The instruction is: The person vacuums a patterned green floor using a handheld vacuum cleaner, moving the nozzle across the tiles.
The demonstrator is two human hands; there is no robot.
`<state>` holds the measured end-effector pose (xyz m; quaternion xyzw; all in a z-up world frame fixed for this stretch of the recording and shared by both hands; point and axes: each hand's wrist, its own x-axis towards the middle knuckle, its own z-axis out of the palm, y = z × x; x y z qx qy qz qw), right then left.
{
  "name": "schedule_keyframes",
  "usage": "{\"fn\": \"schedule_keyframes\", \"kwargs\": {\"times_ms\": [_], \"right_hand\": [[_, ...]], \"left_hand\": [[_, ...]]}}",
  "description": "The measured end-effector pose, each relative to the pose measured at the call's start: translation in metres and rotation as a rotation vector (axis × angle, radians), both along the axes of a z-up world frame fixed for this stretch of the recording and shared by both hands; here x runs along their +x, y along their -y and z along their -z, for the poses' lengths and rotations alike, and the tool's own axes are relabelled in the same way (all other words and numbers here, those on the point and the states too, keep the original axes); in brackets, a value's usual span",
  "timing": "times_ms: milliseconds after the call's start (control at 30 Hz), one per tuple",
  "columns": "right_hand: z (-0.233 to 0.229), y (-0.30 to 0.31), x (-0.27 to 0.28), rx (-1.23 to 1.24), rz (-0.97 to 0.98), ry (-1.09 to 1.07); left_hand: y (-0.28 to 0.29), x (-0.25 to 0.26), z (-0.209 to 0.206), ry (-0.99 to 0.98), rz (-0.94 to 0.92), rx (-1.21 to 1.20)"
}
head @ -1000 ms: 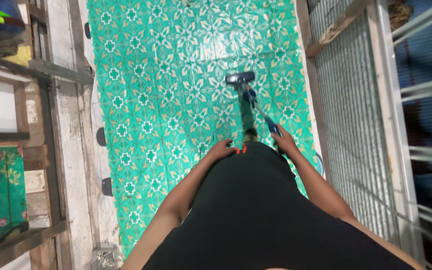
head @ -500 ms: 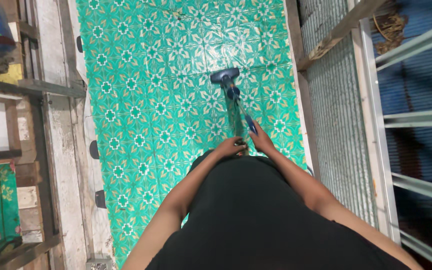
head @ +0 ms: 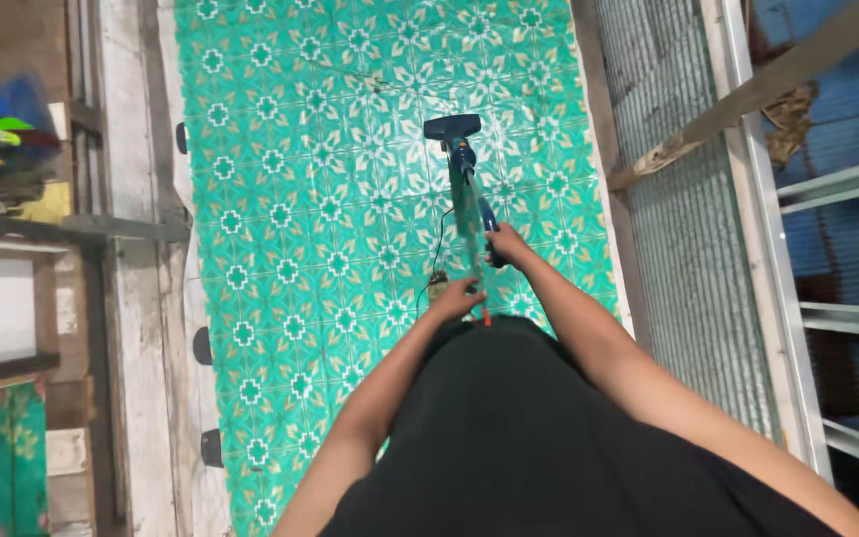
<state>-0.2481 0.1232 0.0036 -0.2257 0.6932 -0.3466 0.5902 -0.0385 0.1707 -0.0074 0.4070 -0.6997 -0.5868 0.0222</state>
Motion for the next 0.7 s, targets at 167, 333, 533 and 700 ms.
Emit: {"fn": "schedule_keyframes", "kwargs": {"times_ms": [167,333,533,700], "right_hand": [[0.000,0.001,0.014,0.114,-0.032,0.115],[-0.006,-0.022,0.025,-0.043,-0.302,-0.047],[-0.012,-0.033,0.030,-0.147,-0.400,-0.414],[-0.006,0.021,0.015,-0.139,-0.413,-0.447]], "left_hand": [[0.058,-0.007,0.002,0.081,-0.007,0.017],[0.067,-0.015,-0.002,-0.037,0.060,0.062],[0.071,-0.027,-0.006,-0.116,0.013,-0.009],[0.105,-0.059,-0.007,-0.064,-0.155,-0.038]]}}
